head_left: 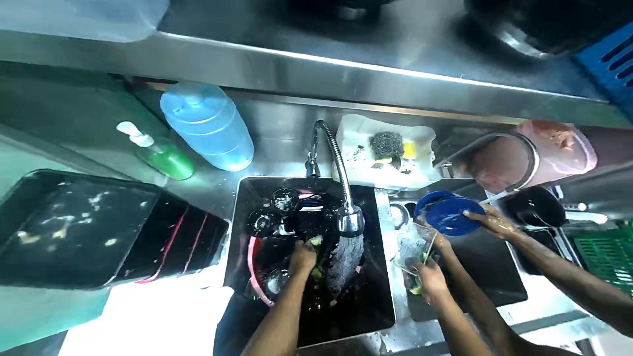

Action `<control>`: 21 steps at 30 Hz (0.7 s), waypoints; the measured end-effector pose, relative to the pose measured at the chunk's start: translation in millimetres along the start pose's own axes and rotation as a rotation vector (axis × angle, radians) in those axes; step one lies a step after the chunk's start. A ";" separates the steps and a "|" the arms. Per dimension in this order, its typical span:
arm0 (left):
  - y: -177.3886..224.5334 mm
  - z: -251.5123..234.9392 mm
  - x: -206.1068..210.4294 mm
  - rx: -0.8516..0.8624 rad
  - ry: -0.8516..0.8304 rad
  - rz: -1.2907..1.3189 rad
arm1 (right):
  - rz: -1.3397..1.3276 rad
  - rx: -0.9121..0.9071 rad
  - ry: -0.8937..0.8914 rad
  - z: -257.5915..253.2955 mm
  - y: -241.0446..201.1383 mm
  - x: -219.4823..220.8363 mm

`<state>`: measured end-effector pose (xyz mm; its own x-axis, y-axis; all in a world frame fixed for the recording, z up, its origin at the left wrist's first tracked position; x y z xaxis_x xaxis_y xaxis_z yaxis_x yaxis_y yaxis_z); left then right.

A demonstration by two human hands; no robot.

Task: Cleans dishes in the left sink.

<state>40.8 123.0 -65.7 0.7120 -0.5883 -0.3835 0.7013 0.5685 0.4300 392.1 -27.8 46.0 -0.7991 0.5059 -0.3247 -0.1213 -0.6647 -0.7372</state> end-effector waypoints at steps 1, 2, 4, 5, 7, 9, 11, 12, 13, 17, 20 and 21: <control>-8.0 -14.1 1.1 -0.048 -0.055 -0.007 | 0.037 0.014 0.000 -5.0 1.7 -8.9; -16.7 -28.0 7.3 -0.077 -0.112 0.046 | 0.071 0.036 -0.009 -10.7 3.5 -15.1; -25.1 -40.2 20.2 -0.139 -0.196 0.203 | 0.084 0.120 -0.045 -26.2 12.9 -23.0; -25.5 -42.5 23.6 -0.147 -0.186 0.232 | 0.044 0.171 -0.060 -35.5 21.6 -24.6; -23.7 -44.0 24.5 -0.119 -0.104 0.176 | -0.073 0.283 -0.096 -52.0 46.4 -23.0; -20.3 -34.0 20.1 -0.126 -0.004 0.063 | -0.103 0.384 -0.107 -57.6 70.9 -16.5; -19.9 -17.7 15.2 -0.153 0.057 0.012 | -0.122 0.448 -0.041 -55.2 91.4 -10.3; -22.3 -11.8 13.3 -0.164 0.079 0.019 | -0.161 0.459 0.003 -53.6 99.4 -6.2; -27.2 -6.5 11.4 -0.175 0.095 0.036 | -0.196 0.462 0.036 -50.6 104.5 -1.5; -46.8 40.3 -3.1 -0.234 0.066 0.254 | 0.049 0.358 0.076 -51.6 102.9 2.1; -54.2 84.5 -17.4 -0.162 0.076 0.439 | 0.263 0.050 0.205 -50.1 56.6 -4.4; -57.8 95.9 -20.4 -0.106 0.083 0.502 | 0.264 -0.058 0.221 -45.4 37.0 -4.7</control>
<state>-17.6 47.0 -4.3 0.9590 -0.1829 -0.2164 0.2692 0.8265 0.4945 418.1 -29.9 -6.7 -0.6508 0.4320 -0.6243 0.1113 -0.7591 -0.6413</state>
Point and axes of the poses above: each hand's wrist, its own z-axis away from the middle knuckle, its own x-axis out of the palm, y = z × x, the point moved 6 cm from there along -z, towards the middle knuckle, and after that the axes turned 7 degrees about -y, right-handed, at the moved point
